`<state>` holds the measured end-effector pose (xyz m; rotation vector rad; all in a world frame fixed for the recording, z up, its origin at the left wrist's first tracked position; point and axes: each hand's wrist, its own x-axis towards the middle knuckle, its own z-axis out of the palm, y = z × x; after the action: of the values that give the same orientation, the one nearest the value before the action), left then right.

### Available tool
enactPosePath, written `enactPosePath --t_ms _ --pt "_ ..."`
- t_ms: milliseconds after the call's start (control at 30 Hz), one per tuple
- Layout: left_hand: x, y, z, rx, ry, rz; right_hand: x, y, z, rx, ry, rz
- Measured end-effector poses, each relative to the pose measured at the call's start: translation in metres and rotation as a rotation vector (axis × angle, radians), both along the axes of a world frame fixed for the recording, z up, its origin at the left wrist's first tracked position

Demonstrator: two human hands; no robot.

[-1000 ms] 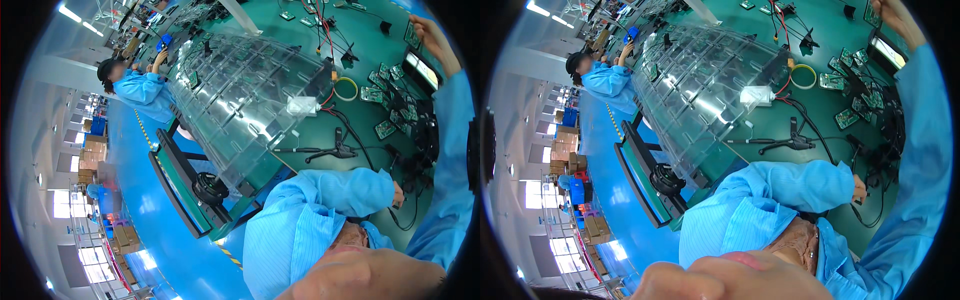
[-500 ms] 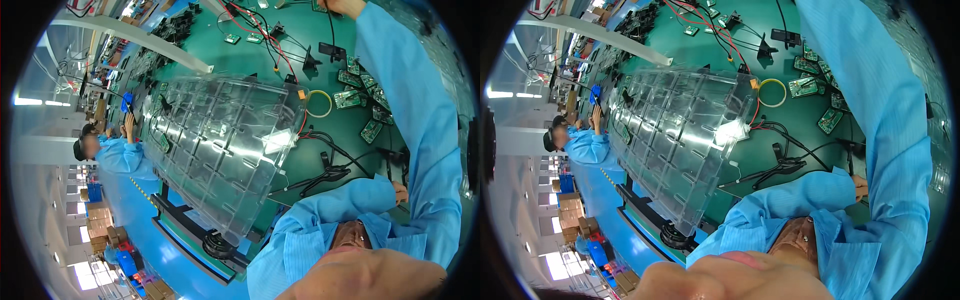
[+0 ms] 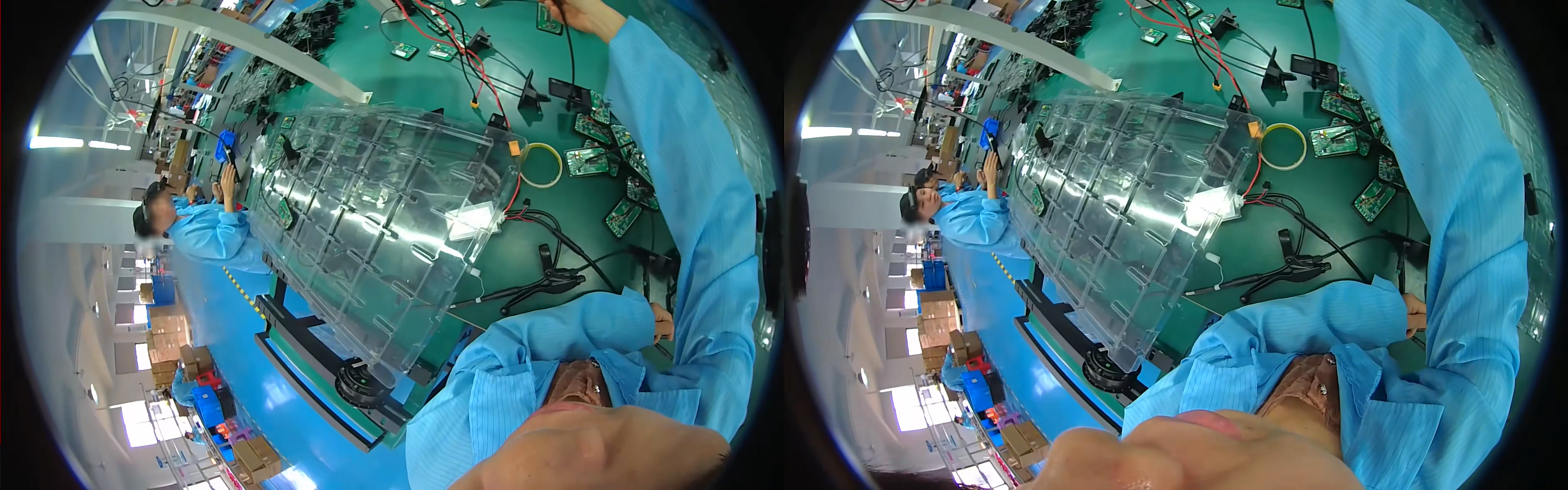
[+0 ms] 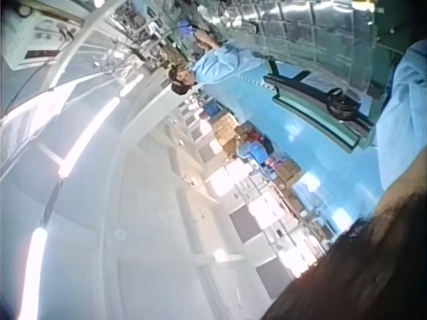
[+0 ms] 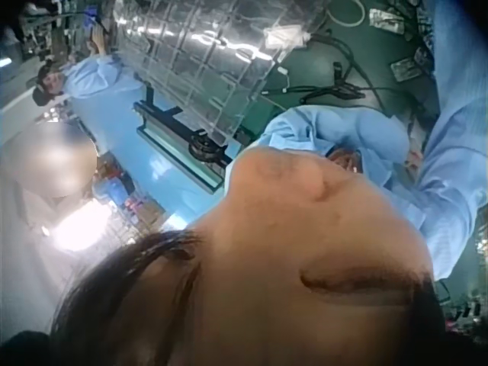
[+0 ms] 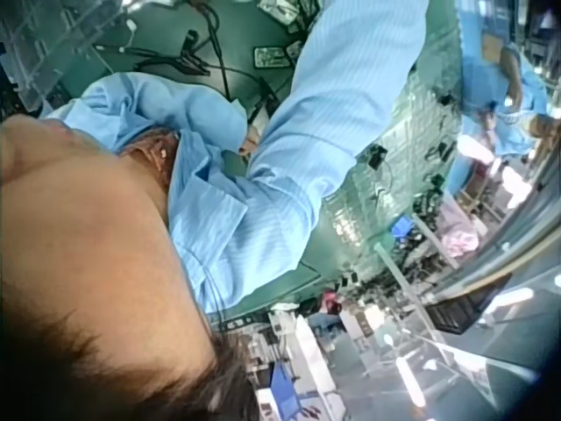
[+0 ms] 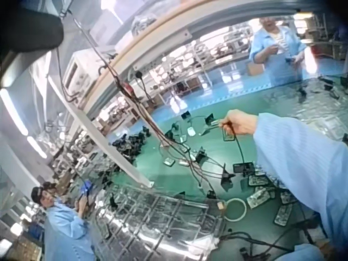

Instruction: Inspecting and testing printed circuit boards using a handheld device and marking them at an assembly station.

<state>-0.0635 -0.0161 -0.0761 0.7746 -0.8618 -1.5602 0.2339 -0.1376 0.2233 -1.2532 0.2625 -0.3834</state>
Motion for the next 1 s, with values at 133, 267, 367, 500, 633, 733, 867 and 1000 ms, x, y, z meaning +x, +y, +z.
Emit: enactPosePath --t_ms 133,267,367,500,633,733,867,1000 --pt "0.003 -0.001 -0.001 0.017 -0.007 0.021 0.024 -0.024 -0.028 0.026 0.008 0.079" --pt "0.004 -0.005 -0.005 0.067 -0.112 -0.086 0.066 -0.141 -0.113 0.061 0.010 0.180" --pt "-0.087 -0.078 -0.134 -0.085 0.146 -0.516 0.080 -0.239 -0.141 0.008 0.010 0.201" --pt "0.002 -0.008 -0.017 0.119 -0.028 -0.122 0.082 -0.005 -0.067 0.095 0.007 0.416" --pt "0.008 -0.009 0.006 0.157 -0.142 -0.153 0.031 0.071 -0.003 0.071 0.017 0.419" --pt "0.013 -0.005 0.009 0.166 -0.177 -0.244 0.031 0.097 0.010 0.070 0.039 0.422" --pt "0.023 -0.007 0.010 0.138 -0.152 -0.389 0.068 -0.077 -0.079 0.048 0.087 0.160" --pt "0.021 -0.002 0.006 0.151 -0.149 -0.321 0.068 -0.087 -0.086 0.149 0.058 0.340"
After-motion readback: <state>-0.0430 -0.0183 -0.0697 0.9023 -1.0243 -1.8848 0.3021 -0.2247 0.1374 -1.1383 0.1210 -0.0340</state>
